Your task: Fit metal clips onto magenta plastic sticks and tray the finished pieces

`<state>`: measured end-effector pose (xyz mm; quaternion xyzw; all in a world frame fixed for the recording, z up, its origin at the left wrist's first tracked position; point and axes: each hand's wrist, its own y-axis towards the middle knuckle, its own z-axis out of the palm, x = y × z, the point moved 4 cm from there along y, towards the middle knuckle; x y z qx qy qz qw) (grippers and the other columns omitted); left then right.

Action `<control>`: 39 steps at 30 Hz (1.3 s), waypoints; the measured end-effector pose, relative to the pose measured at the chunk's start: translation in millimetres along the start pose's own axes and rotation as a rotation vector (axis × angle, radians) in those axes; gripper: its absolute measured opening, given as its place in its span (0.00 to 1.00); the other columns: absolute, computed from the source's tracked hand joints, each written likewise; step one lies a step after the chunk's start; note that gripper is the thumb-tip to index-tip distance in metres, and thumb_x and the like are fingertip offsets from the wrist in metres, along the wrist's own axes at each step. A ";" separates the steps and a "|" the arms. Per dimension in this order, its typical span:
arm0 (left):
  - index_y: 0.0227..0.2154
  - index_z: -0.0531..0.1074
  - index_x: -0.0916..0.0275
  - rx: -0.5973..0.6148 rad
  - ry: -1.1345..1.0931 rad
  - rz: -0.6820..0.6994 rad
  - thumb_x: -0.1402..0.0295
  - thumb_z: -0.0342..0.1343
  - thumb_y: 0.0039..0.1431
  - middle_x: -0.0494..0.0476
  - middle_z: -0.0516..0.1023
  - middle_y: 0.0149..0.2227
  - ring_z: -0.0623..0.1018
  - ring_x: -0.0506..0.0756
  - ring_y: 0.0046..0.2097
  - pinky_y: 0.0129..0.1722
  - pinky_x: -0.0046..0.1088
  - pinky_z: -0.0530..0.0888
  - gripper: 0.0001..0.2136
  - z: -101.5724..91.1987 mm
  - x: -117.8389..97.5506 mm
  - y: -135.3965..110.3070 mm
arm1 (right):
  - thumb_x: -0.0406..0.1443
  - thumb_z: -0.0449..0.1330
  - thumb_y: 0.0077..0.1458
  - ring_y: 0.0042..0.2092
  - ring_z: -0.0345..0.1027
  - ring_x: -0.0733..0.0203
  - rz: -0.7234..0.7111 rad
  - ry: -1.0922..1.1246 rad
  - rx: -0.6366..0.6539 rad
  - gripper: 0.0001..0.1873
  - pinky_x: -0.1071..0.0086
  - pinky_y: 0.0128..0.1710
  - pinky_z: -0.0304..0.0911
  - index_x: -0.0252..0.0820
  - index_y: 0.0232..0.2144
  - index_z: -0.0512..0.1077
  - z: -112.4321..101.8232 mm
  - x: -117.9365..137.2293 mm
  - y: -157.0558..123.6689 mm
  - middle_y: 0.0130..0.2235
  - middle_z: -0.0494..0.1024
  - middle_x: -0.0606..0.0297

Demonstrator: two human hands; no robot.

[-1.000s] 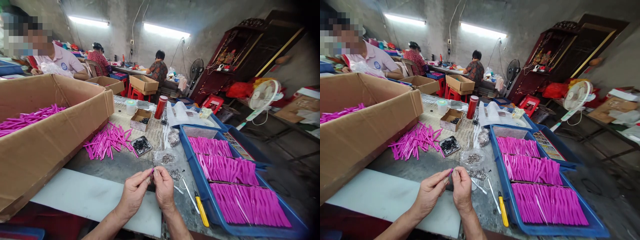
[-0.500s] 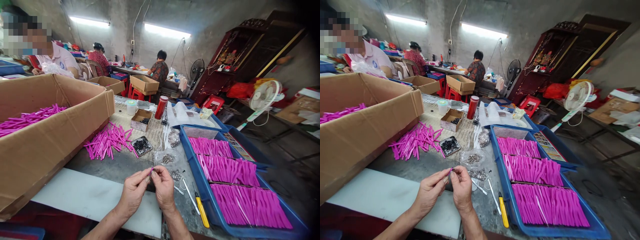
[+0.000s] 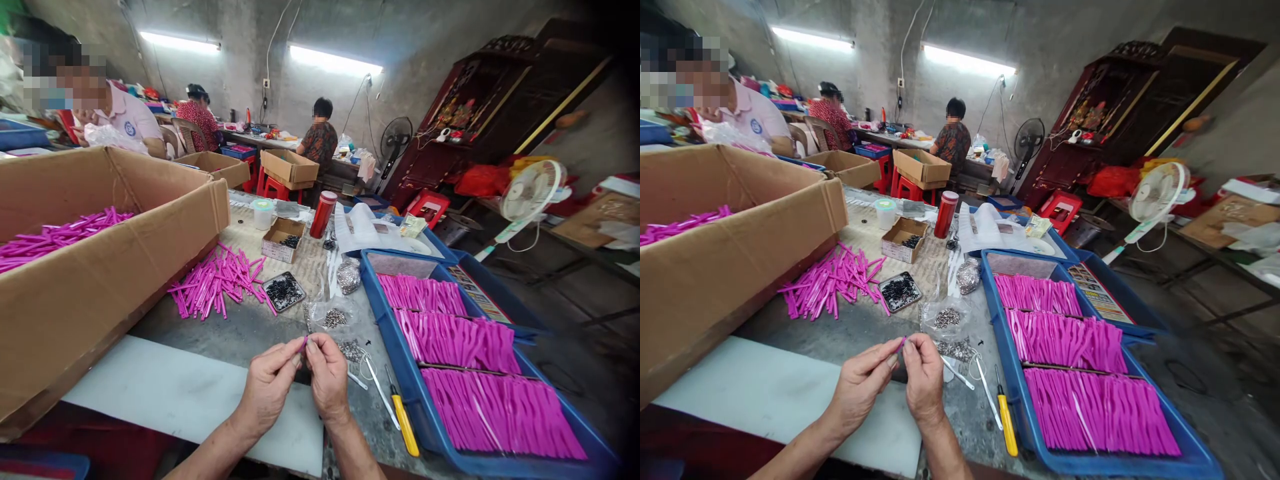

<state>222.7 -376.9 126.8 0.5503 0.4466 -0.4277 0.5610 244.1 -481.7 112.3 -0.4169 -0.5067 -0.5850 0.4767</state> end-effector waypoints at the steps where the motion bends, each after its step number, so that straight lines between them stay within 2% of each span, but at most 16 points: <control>1: 0.38 0.73 0.62 -0.004 0.002 0.003 0.72 0.51 0.51 0.56 0.74 0.28 0.73 0.52 0.30 0.29 0.25 0.72 0.11 0.0 -0.5 0.2 | 0.40 0.52 0.50 0.22 0.49 0.69 0.006 0.014 0.008 0.10 0.76 0.22 0.50 0.40 0.23 0.64 0.3 -1.1 -0.2 0.20 0.58 0.73; 10: 0.37 0.73 0.61 -0.017 0.004 0.003 0.71 0.51 0.50 0.57 0.75 0.32 0.74 0.52 0.32 0.33 0.26 0.72 0.11 -0.4 2.8 0.3 | 0.42 0.51 0.51 0.20 0.47 0.71 0.068 0.116 0.027 0.12 0.76 0.18 0.46 0.39 0.23 0.64 0.9 -10.3 -0.6 0.19 0.58 0.73; 19: 0.38 0.73 0.63 -0.009 0.040 0.011 0.71 0.50 0.51 0.56 0.74 0.28 0.73 0.51 0.29 0.29 0.24 0.72 0.12 -0.7 1.7 1.0 | 0.37 0.56 0.47 0.22 0.52 0.71 0.095 0.225 -0.008 0.06 0.77 0.21 0.51 0.40 0.26 0.65 -1.2 -17.2 -0.1 0.21 0.62 0.73; 26: 0.38 0.73 0.63 -0.024 0.075 0.037 0.72 0.50 0.51 0.57 0.75 0.30 0.73 0.51 0.29 0.29 0.24 0.72 0.12 -1.3 1.8 1.1 | 0.37 0.58 0.45 0.25 0.57 0.70 0.103 0.238 -0.022 0.06 0.76 0.24 0.55 0.40 0.27 0.66 0.0 -13.5 0.0 0.24 0.65 0.71; 34: 0.37 0.73 0.62 -0.019 0.092 0.088 0.73 0.51 0.50 0.57 0.76 0.31 0.74 0.51 0.30 0.30 0.22 0.73 0.11 -0.5 -2.5 -0.1 | 0.40 0.55 0.48 0.21 0.50 0.71 0.107 0.174 -0.022 0.09 0.77 0.20 0.49 0.39 0.24 0.65 -0.7 -14.2 -3.1 0.19 0.59 0.73; 39: 0.38 0.73 0.63 -0.017 0.071 0.073 0.72 0.51 0.51 0.58 0.76 0.34 0.75 0.52 0.33 0.32 0.24 0.73 0.11 0.9 -0.1 -0.3 | 0.42 0.52 0.50 0.20 0.47 0.71 0.114 0.177 -0.013 0.12 0.76 0.18 0.46 0.39 0.23 0.63 1.3 -14.6 -3.5 0.18 0.58 0.73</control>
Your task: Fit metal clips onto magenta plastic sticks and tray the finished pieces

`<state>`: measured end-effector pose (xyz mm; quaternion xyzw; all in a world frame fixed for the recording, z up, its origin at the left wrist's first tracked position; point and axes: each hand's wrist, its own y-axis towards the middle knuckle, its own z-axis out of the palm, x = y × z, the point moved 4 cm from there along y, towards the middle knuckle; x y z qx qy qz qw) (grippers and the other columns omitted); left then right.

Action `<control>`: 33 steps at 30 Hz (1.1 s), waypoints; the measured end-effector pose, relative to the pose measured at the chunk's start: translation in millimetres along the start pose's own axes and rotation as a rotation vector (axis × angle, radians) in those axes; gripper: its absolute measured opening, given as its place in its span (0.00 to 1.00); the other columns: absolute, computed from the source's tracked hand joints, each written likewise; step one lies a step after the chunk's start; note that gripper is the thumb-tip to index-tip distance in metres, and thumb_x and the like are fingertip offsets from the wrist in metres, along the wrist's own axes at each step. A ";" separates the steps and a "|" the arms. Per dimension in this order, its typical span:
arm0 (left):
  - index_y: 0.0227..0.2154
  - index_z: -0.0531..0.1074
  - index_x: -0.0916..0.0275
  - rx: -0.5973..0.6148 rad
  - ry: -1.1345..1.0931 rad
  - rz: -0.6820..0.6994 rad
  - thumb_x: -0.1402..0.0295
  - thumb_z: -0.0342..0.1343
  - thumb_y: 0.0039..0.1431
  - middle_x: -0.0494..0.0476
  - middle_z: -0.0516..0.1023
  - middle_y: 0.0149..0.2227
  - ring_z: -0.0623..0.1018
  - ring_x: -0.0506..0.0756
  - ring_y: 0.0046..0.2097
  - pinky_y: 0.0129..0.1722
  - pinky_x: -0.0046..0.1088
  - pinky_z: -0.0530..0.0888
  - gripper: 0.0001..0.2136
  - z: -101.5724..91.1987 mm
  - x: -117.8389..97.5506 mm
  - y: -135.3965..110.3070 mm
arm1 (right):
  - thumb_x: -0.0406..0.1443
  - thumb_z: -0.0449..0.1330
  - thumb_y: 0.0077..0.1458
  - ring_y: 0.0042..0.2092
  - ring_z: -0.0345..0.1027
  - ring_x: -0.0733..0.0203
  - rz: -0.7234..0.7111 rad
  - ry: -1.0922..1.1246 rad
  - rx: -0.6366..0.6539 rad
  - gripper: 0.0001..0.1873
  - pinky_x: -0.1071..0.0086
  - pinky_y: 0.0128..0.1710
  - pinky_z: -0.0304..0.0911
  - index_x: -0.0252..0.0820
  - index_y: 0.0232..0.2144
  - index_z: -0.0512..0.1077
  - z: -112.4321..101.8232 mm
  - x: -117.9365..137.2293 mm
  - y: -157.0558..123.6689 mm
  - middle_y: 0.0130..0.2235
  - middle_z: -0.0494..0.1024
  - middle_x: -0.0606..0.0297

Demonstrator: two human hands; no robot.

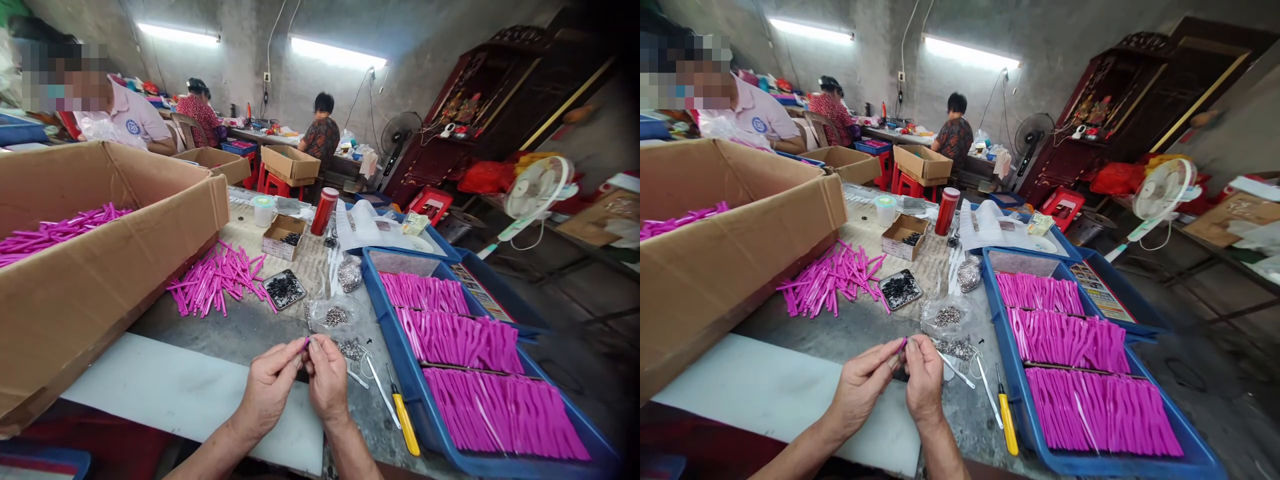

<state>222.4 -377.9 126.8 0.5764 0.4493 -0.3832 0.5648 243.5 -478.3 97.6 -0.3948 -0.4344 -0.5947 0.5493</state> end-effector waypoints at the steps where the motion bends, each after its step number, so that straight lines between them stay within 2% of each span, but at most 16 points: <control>1: 0.38 0.73 0.63 -0.001 0.000 -0.003 0.72 0.51 0.50 0.58 0.76 0.34 0.75 0.52 0.33 0.32 0.24 0.73 0.11 0.0 0.1 0.0 | 0.42 0.51 0.51 0.20 0.47 0.71 -0.004 -0.002 -0.002 0.13 0.76 0.18 0.46 0.39 0.22 0.63 0.2 0.2 0.0 0.18 0.57 0.73; 5: 0.38 0.73 0.62 -0.003 0.006 -0.014 0.72 0.51 0.51 0.57 0.76 0.32 0.74 0.52 0.33 0.32 0.25 0.73 0.11 -0.9 -0.6 0.0 | 0.42 0.50 0.51 0.20 0.47 0.70 -0.020 -0.013 0.009 0.13 0.75 0.19 0.46 0.39 0.23 0.63 0.8 1.3 0.1 0.19 0.57 0.72; 9: 0.38 0.73 0.63 0.002 0.020 -0.025 0.71 0.50 0.51 0.58 0.76 0.31 0.74 0.52 0.31 0.30 0.24 0.73 0.12 -1.6 -1.8 -0.1 | 0.41 0.54 0.48 0.21 0.49 0.70 -0.025 -0.028 0.001 0.10 0.75 0.20 0.48 0.40 0.26 0.64 0.0 2.7 0.3 0.20 0.58 0.72; 14: 0.38 0.73 0.63 0.008 0.034 -0.014 0.72 0.50 0.51 0.57 0.75 0.29 0.73 0.50 0.27 0.28 0.23 0.72 0.12 -0.7 -4.0 0.0 | 0.40 0.54 0.48 0.21 0.49 0.69 -0.035 -0.063 -0.009 0.10 0.75 0.20 0.48 0.40 0.23 0.63 -0.3 5.4 0.5 0.20 0.57 0.73; 19: 0.38 0.73 0.62 0.005 0.016 -0.005 0.73 0.50 0.51 0.56 0.76 0.30 0.74 0.51 0.30 0.30 0.23 0.72 0.11 -0.8 -1.7 -1.1 | 0.42 0.52 0.49 0.20 0.47 0.70 -0.011 -0.060 0.006 0.13 0.76 0.19 0.46 0.40 0.21 0.62 1.4 6.5 0.0 0.18 0.56 0.73; 26: 0.38 0.73 0.63 0.001 -0.007 -0.058 0.71 0.51 0.50 0.57 0.76 0.31 0.74 0.52 0.31 0.31 0.25 0.73 0.12 -1.3 3.6 -1.1 | 0.44 0.49 0.51 0.20 0.48 0.69 -0.028 -0.160 0.045 0.15 0.75 0.19 0.48 0.40 0.20 0.61 4.5 12.3 0.6 0.18 0.56 0.73; 33: 0.38 0.73 0.63 0.001 -0.073 -0.136 0.70 0.51 0.50 0.57 0.75 0.28 0.73 0.52 0.30 0.29 0.26 0.73 0.12 -2.0 6.7 -1.0 | 0.41 0.53 0.48 0.23 0.54 0.67 -0.081 -0.235 -0.026 0.10 0.74 0.23 0.54 0.40 0.22 0.63 2.4 12.3 1.9 0.20 0.61 0.71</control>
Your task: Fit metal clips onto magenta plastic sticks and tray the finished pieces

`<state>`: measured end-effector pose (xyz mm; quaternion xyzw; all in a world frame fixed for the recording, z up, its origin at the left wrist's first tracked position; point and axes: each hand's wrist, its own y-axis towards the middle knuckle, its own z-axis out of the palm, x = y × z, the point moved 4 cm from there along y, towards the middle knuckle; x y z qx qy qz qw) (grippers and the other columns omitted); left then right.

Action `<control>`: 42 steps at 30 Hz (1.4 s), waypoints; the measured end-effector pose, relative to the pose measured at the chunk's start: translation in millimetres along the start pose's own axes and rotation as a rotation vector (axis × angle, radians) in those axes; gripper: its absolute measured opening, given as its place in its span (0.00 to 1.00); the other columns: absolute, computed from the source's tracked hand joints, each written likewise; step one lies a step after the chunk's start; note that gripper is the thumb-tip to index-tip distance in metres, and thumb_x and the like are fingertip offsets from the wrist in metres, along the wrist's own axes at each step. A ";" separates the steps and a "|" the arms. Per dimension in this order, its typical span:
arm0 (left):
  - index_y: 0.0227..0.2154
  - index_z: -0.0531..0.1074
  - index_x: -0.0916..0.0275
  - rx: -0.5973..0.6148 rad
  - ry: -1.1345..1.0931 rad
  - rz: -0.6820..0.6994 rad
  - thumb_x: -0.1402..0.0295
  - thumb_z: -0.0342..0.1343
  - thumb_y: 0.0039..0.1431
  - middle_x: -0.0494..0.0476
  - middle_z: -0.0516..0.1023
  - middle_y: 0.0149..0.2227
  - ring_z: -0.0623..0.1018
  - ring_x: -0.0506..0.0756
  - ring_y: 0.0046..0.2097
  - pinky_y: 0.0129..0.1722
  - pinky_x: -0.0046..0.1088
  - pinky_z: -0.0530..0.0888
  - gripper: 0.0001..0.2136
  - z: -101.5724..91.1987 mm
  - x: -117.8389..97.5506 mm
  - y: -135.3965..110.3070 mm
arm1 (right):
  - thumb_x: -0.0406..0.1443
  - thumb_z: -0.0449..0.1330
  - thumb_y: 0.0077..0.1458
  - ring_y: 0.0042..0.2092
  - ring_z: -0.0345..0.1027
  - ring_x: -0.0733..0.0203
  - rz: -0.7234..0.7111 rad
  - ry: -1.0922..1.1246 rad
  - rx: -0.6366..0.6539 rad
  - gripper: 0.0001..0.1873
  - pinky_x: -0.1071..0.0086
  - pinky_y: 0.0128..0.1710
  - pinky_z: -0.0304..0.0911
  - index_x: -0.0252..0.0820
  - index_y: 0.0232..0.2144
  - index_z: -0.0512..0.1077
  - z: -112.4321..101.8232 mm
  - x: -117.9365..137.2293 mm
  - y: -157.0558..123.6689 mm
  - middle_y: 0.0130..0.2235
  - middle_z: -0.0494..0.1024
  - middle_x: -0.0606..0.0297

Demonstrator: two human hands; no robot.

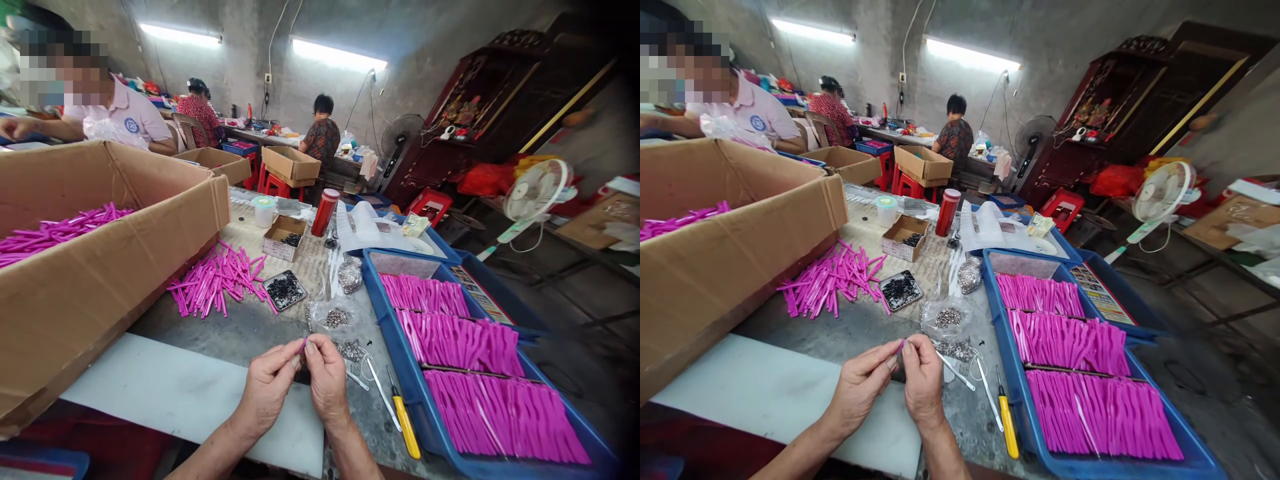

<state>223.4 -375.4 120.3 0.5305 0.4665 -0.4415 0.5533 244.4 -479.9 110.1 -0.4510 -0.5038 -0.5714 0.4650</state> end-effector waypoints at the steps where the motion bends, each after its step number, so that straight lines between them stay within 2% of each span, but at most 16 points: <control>1: 0.38 0.72 0.63 0.003 -0.011 -0.011 0.70 0.51 0.50 0.57 0.75 0.29 0.73 0.52 0.30 0.28 0.26 0.73 0.12 -0.1 1.4 -0.2 | 0.40 0.53 0.47 0.23 0.55 0.67 0.003 0.005 -0.008 0.10 0.74 0.23 0.54 0.40 0.22 0.64 0.0 -0.1 -0.1 0.21 0.61 0.71; 7: 0.38 0.72 0.63 0.004 -0.051 -0.020 0.71 0.51 0.50 0.57 0.75 0.29 0.73 0.52 0.30 0.27 0.25 0.72 0.12 -1.0 5.8 -0.8 | 0.40 0.55 0.46 0.24 0.57 0.67 0.035 0.055 0.000 0.09 0.74 0.24 0.56 0.40 0.24 0.64 1.4 -0.6 -0.9 0.22 0.63 0.70; 13: 0.37 0.73 0.63 0.008 0.008 0.031 0.70 0.50 0.50 0.58 0.75 0.30 0.73 0.52 0.29 0.27 0.24 0.72 0.12 -1.5 -1.2 1.9 | 0.44 0.50 0.50 0.20 0.50 0.69 0.076 0.081 0.079 0.14 0.76 0.18 0.49 0.39 0.24 0.64 3.7 -3.3 -0.9 0.18 0.58 0.72; 17: 0.37 0.73 0.63 0.023 0.017 0.040 0.70 0.51 0.50 0.57 0.74 0.27 0.72 0.51 0.28 0.26 0.23 0.72 0.12 -0.7 -0.7 2.8 | 0.44 0.50 0.50 0.21 0.52 0.68 0.057 0.034 0.075 0.14 0.75 0.20 0.50 0.39 0.23 0.64 2.0 -2.6 -0.1 0.19 0.59 0.71; 21: 0.37 0.73 0.62 0.023 -0.067 -0.030 0.70 0.52 0.48 0.56 0.74 0.27 0.70 0.48 0.23 0.18 0.19 0.68 0.12 0.7 5.9 3.9 | 0.41 0.51 0.50 0.24 0.55 0.67 0.006 -0.040 0.054 0.11 0.74 0.24 0.53 0.40 0.24 0.65 -0.8 -2.4 0.4 0.21 0.62 0.70; 24: 0.35 0.74 0.65 -0.013 -0.159 -0.142 0.67 0.54 0.46 0.54 0.72 0.21 0.62 0.44 0.16 0.12 0.18 0.61 0.13 0.1 9.6 6.9 | 0.40 0.51 0.49 0.25 0.56 0.66 -0.029 -0.096 0.037 0.09 0.73 0.25 0.54 0.40 0.24 0.65 -4.5 -4.3 0.8 0.22 0.63 0.69; 27: 0.36 0.74 0.68 -0.055 -0.205 -0.209 0.65 0.56 0.44 0.52 0.69 0.17 0.59 0.43 0.14 0.10 0.17 0.57 0.16 -3.3 10.7 13.3 | 0.39 0.50 0.50 0.24 0.54 0.67 -0.054 -0.192 0.006 0.09 0.74 0.23 0.52 0.39 0.24 0.65 -14.7 -3.0 6.0 0.21 0.61 0.70; 30: 0.37 0.73 0.68 -0.067 -0.191 -0.211 0.65 0.56 0.43 0.52 0.69 0.18 0.59 0.43 0.14 0.11 0.17 0.57 0.16 -7.2 15.4 22.4 | 0.38 0.49 0.50 0.22 0.53 0.67 -0.066 -0.358 -0.013 0.09 0.74 0.22 0.50 0.40 0.24 0.65 -31.6 6.7 21.9 0.19 0.60 0.71; 33: 0.37 0.73 0.68 -0.071 -0.121 -0.161 0.67 0.54 0.45 0.52 0.71 0.19 0.62 0.44 0.14 0.12 0.18 0.59 0.15 -10.2 25.0 30.9 | 0.36 0.49 0.50 0.25 0.58 0.64 -0.183 -0.709 0.005 0.08 0.72 0.24 0.50 0.40 0.23 0.66 -45.9 24.2 45.4 0.21 0.65 0.68; 35: 0.36 0.73 0.66 -0.073 -0.053 -0.110 0.69 0.52 0.46 0.53 0.72 0.22 0.65 0.46 0.17 0.14 0.19 0.62 0.14 -11.3 30.5 34.4 | 0.33 0.48 0.50 0.27 0.60 0.62 -0.210 -1.036 0.075 0.09 0.71 0.26 0.50 0.40 0.22 0.66 -49.9 29.2 60.9 0.22 0.68 0.65; 38: 0.36 0.74 0.65 -0.068 0.060 -0.025 0.70 0.51 0.47 0.55 0.74 0.26 0.69 0.48 0.23 0.19 0.20 0.67 0.13 -12.7 32.2 35.9 | 0.31 0.46 0.50 0.28 0.64 0.59 -0.108 -1.476 0.226 0.12 0.70 0.26 0.50 0.39 0.22 0.68 -53.1 22.4 78.2 0.25 0.71 0.60; 40: 0.36 0.74 0.64 -0.056 0.127 0.032 0.71 0.50 0.47 0.55 0.74 0.26 0.70 0.49 0.26 0.23 0.21 0.68 0.13 -13.7 29.8 35.5 | 0.32 0.47 0.49 0.29 0.65 0.58 -0.057 -1.583 0.286 0.12 0.70 0.26 0.51 0.39 0.23 0.69 -54.6 17.3 85.4 0.27 0.73 0.58; 42: 0.36 0.73 0.65 -0.045 0.169 0.066 0.70 0.49 0.48 0.55 0.73 0.25 0.71 0.50 0.26 0.23 0.21 0.69 0.13 -15.0 28.1 35.1 | 0.33 0.48 0.48 0.30 0.66 0.58 -0.047 -1.597 0.326 0.12 0.71 0.26 0.51 0.38 0.23 0.71 -54.6 14.3 90.6 0.28 0.74 0.57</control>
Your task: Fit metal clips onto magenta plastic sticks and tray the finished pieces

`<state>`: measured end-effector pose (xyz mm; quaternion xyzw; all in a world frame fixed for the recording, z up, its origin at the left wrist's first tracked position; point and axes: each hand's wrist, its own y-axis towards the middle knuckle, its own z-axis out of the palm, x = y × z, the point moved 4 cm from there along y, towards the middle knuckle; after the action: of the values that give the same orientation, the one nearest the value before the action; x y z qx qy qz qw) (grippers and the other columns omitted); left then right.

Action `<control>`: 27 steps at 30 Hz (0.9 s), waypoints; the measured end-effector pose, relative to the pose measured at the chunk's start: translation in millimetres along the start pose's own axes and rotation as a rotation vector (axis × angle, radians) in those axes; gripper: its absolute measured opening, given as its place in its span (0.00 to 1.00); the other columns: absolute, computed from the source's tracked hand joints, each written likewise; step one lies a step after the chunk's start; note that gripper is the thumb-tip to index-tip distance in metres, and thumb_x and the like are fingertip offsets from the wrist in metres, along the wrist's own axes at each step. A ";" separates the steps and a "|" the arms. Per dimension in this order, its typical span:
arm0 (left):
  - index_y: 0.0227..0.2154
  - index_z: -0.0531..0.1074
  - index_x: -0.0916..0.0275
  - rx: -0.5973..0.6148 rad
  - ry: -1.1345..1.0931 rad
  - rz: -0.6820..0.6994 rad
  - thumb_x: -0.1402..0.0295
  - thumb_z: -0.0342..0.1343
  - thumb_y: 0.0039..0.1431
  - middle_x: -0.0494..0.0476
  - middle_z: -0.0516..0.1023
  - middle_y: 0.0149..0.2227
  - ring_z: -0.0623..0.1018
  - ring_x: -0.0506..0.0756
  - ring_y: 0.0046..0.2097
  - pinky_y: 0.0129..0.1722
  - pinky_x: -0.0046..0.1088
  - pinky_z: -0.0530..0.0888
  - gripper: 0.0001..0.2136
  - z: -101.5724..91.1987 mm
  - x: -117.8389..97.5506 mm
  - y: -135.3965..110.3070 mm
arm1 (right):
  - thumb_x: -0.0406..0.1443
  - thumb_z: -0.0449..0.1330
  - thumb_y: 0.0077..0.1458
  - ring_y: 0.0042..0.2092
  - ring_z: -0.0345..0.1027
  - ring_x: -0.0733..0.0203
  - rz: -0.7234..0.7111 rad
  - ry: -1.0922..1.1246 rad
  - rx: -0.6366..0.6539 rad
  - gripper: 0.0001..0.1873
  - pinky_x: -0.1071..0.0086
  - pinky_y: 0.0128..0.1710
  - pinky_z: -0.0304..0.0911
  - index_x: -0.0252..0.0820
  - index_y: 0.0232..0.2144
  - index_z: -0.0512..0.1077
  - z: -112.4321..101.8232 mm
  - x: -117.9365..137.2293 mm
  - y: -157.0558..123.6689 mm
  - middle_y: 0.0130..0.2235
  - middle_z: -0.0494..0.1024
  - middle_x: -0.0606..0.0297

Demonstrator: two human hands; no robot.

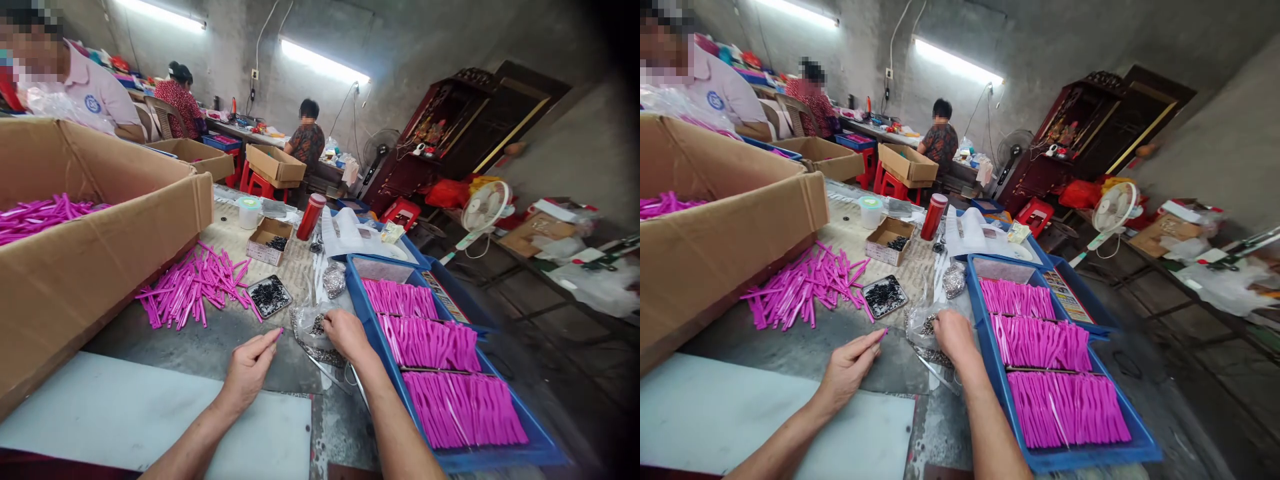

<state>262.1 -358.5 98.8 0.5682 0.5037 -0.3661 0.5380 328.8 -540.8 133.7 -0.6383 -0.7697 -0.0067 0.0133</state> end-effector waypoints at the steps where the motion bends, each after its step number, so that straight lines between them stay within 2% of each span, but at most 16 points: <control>1: 0.36 0.73 0.65 0.003 0.012 0.005 0.70 0.48 0.48 0.55 0.73 0.24 0.71 0.50 0.26 0.23 0.21 0.69 0.13 -0.8 0.1 -0.1 | 0.33 0.49 0.48 0.31 0.66 0.58 -0.015 -0.007 0.020 0.11 0.71 0.27 0.52 0.38 0.23 0.71 0.8 0.0 2.3 0.28 0.74 0.57; 7: 0.37 0.73 0.65 0.005 0.055 0.037 0.69 0.47 0.50 0.54 0.72 0.23 0.70 0.49 0.24 0.22 0.21 0.69 0.14 -3.0 3.6 -0.4 | 0.31 0.49 0.45 0.33 0.67 0.58 -0.114 -0.031 0.157 0.12 0.73 0.28 0.53 0.38 0.26 0.73 7.6 5.4 12.9 0.30 0.76 0.57; 12: 0.37 0.73 0.65 0.013 0.065 0.054 0.69 0.47 0.50 0.56 0.74 0.26 0.71 0.50 0.25 0.25 0.22 0.70 0.14 -2.5 2.3 -0.6 | 0.32 0.51 0.43 0.32 0.68 0.57 -0.109 -0.045 0.241 0.12 0.74 0.26 0.54 0.37 0.27 0.74 21.6 12.4 16.6 0.30 0.76 0.55; 16: 0.37 0.73 0.65 0.019 0.069 0.065 0.70 0.47 0.50 0.54 0.73 0.24 0.71 0.50 0.25 0.25 0.22 0.69 0.14 -1.8 0.6 -0.4 | 0.30 0.50 0.43 0.32 0.68 0.56 -0.088 -0.047 0.252 0.13 0.73 0.26 0.54 0.34 0.28 0.74 28.0 14.1 17.9 0.31 0.76 0.51; 27: 0.37 0.73 0.64 0.009 0.056 0.066 0.71 0.47 0.49 0.54 0.72 0.24 0.71 0.49 0.25 0.24 0.21 0.69 0.14 -2.4 3.1 -0.3 | 0.30 0.47 0.46 0.32 0.67 0.59 -0.145 0.055 0.164 0.13 0.73 0.27 0.51 0.36 0.27 0.72 21.7 10.7 10.5 0.31 0.75 0.55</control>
<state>262.2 -355.6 96.1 0.5973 0.4978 -0.3342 0.5327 336.8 -527.7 112.2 -0.5774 -0.8110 0.0379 0.0864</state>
